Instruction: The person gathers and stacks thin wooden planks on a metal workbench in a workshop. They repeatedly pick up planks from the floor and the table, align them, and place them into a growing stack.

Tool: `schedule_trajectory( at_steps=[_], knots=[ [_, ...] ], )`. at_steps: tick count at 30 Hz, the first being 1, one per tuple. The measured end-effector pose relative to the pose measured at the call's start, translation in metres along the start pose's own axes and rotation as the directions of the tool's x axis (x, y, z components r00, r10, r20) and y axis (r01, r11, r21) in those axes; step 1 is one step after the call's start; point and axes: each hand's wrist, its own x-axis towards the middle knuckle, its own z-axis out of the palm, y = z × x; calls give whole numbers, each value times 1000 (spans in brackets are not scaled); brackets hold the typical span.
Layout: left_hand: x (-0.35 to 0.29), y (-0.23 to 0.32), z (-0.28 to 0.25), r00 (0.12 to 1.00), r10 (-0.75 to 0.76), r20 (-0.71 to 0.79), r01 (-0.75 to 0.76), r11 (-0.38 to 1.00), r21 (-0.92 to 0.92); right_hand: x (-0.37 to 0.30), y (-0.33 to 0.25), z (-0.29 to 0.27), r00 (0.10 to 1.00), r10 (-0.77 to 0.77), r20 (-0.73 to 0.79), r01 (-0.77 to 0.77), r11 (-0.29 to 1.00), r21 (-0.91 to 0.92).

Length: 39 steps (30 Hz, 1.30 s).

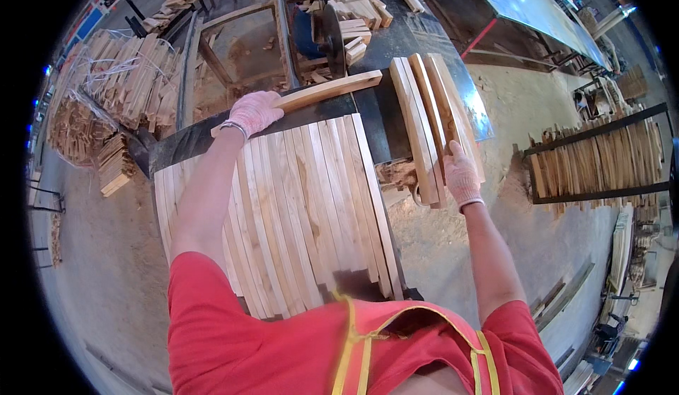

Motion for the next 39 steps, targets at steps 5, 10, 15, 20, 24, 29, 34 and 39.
schedule_trajectory(
  at_steps=[5,10,15,20,24,29,34,39],
  knots=[
    [2,-5,1,999,-13,39,14,1000,-24,-9,-14,2,992,106,-73,-103,993,52],
    [1,-9,3,1000,16,-20,-17,1000,-18,1,-28,-24,991,131,-6,-130,988,84],
    [5,-16,4,999,39,-23,-42,992,-122,-21,-43,-77,993,112,47,-121,870,478],
    [-1,-10,0,1000,2,-9,-3,988,-152,-89,-91,-85,917,30,397,-387,296,873],
    [5,-8,-1,1000,-12,17,15,983,-185,-135,-113,-54,854,-113,508,-471,246,847],
    [4,-16,8,998,59,-12,-60,987,-149,-143,-113,-52,819,45,573,-536,417,734],
    [13,-24,-1,998,62,-16,-62,997,-48,-129,-98,-48,856,135,499,-482,557,676],
    [18,-19,-4,999,37,-1,-37,996,-81,-100,-106,-33,885,12,466,-361,651,668]
  ],
)
